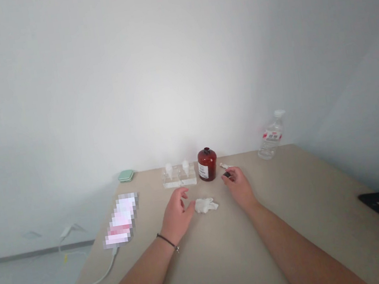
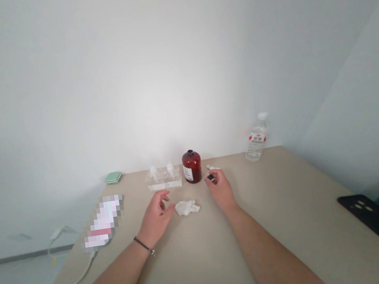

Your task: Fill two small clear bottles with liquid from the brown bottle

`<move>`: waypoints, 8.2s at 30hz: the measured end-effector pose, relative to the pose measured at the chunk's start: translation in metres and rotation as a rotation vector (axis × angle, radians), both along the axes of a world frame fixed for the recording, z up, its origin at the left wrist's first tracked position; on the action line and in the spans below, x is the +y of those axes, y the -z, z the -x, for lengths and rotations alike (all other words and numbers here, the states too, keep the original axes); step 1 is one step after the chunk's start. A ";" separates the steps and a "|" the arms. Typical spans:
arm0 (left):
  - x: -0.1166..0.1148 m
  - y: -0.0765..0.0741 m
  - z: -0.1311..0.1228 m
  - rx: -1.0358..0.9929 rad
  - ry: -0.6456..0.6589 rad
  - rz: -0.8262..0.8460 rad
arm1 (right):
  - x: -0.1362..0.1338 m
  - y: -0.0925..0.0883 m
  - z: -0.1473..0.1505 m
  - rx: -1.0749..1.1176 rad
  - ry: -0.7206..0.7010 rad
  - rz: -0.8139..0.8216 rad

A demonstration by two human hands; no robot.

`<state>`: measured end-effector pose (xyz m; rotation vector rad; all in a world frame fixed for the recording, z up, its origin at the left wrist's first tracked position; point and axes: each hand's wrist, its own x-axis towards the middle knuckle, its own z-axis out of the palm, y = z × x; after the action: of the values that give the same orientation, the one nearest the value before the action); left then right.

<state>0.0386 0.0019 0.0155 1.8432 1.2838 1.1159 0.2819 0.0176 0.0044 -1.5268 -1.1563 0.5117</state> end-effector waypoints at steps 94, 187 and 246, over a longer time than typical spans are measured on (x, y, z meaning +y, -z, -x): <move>-0.039 -0.015 0.017 -0.192 0.158 -0.279 | -0.054 -0.090 0.068 0.031 -0.387 0.216; -0.035 -0.011 0.020 -0.314 0.336 -0.112 | -0.051 -0.216 0.127 -1.451 -0.827 0.499; -0.026 -0.006 0.010 -0.963 0.370 0.439 | -0.101 -0.019 0.001 -1.116 -0.069 0.417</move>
<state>0.0284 -0.0237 0.0217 0.9317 0.5229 1.1585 0.2804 -0.0832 0.0232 -2.2304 -2.0249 -0.1398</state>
